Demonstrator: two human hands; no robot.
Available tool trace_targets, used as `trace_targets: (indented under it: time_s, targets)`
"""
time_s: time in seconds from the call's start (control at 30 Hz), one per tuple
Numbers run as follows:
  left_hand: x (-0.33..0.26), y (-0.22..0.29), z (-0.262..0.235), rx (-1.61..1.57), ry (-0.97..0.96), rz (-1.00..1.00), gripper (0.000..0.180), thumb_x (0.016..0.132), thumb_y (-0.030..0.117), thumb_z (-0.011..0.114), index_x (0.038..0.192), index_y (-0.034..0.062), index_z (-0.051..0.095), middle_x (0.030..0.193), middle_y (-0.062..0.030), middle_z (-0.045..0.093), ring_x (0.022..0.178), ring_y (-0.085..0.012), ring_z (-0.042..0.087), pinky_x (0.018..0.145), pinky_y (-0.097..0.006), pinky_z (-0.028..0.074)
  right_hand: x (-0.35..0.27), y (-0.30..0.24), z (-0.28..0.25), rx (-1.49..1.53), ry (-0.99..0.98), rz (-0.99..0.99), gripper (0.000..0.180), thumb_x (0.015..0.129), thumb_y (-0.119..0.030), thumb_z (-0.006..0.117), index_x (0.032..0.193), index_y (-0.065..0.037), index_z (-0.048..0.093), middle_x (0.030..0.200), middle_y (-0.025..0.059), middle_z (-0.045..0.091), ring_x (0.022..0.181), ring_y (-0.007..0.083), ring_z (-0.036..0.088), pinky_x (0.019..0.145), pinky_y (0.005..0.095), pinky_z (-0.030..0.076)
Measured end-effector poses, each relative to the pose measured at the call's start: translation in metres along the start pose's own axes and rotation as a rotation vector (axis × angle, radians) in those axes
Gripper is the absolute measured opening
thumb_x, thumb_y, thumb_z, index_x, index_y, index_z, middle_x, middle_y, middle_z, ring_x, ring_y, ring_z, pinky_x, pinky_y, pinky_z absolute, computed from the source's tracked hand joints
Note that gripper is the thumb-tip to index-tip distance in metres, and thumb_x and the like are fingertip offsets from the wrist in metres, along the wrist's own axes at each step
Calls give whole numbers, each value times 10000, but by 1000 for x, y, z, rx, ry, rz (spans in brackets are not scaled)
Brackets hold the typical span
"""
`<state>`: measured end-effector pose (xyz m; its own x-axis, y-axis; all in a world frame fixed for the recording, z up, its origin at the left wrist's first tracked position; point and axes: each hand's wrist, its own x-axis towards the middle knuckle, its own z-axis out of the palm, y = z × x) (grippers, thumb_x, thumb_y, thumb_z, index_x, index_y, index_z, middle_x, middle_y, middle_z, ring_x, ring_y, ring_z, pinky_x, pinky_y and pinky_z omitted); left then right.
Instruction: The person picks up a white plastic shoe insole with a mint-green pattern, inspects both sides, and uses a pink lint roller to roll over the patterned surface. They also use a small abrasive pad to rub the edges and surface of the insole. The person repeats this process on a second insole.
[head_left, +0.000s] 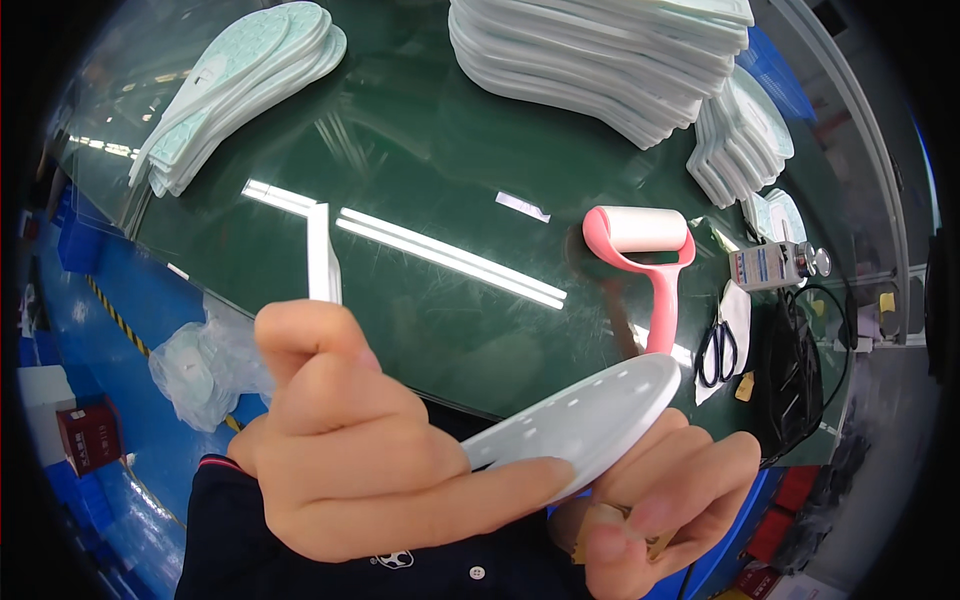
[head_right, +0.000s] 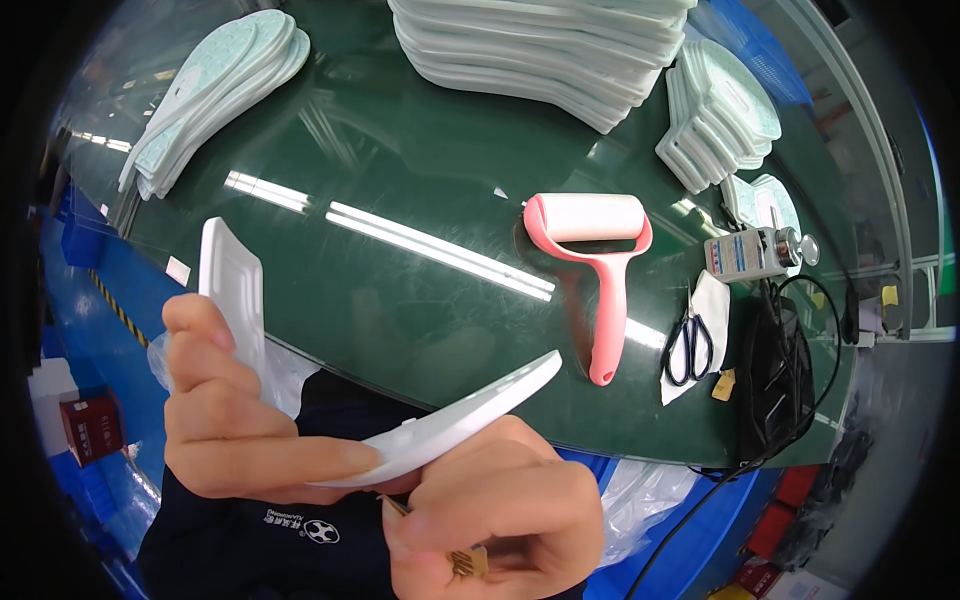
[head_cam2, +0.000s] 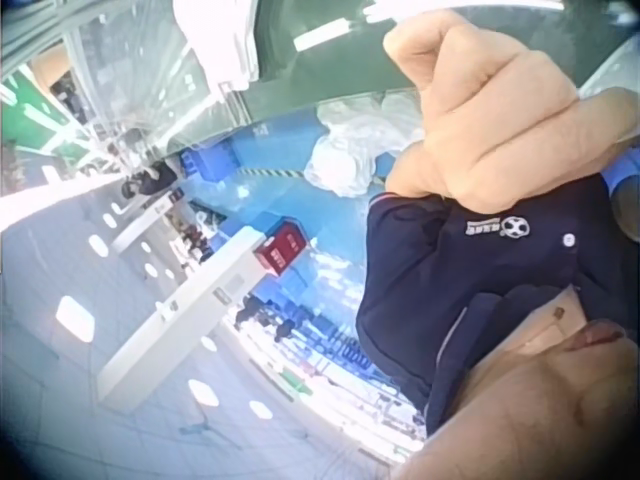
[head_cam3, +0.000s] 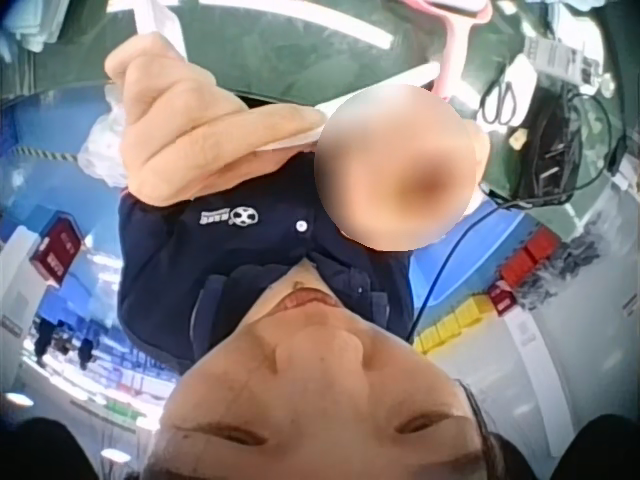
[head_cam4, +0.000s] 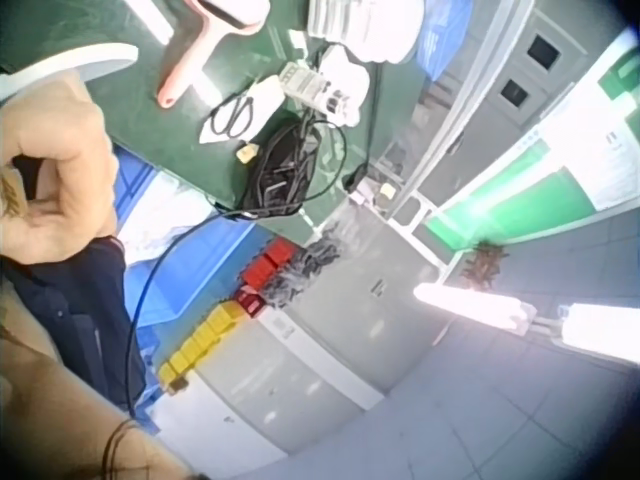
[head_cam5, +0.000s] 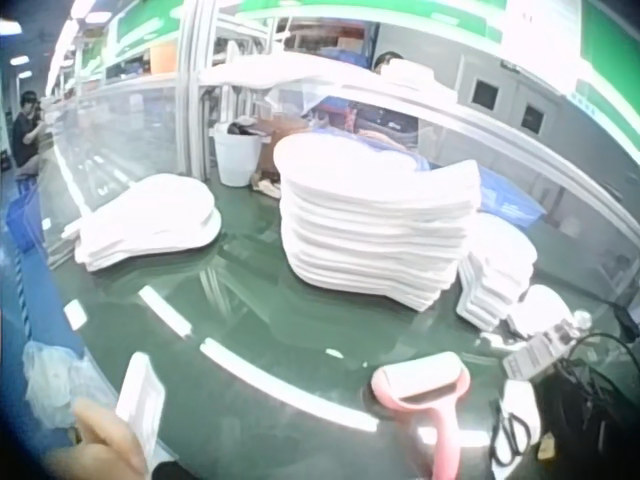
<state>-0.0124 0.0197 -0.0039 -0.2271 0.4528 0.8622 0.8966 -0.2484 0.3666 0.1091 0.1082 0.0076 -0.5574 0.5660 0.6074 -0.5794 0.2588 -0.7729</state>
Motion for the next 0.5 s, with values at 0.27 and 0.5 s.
trace_targets:
  time_s: [0.27,0.5]
  targets:
    - [0,3,-1,-53,-27,-28,191,488,231,734,676,210,700,574,87,234,584,-93,282,596,-285,180,-9,-3,13,109,237,75,265,502,187,583,698,23,512,582,96,540,489,170,507,516,266,417]
    - [-8,-2,13,-19,127,-11,22,600,230,677,612,211,675,566,78,229,559,-87,266,604,-279,186,-9,5,5,7,144,120,262,563,135,576,731,-27,458,575,46,482,518,125,430,520,244,343]
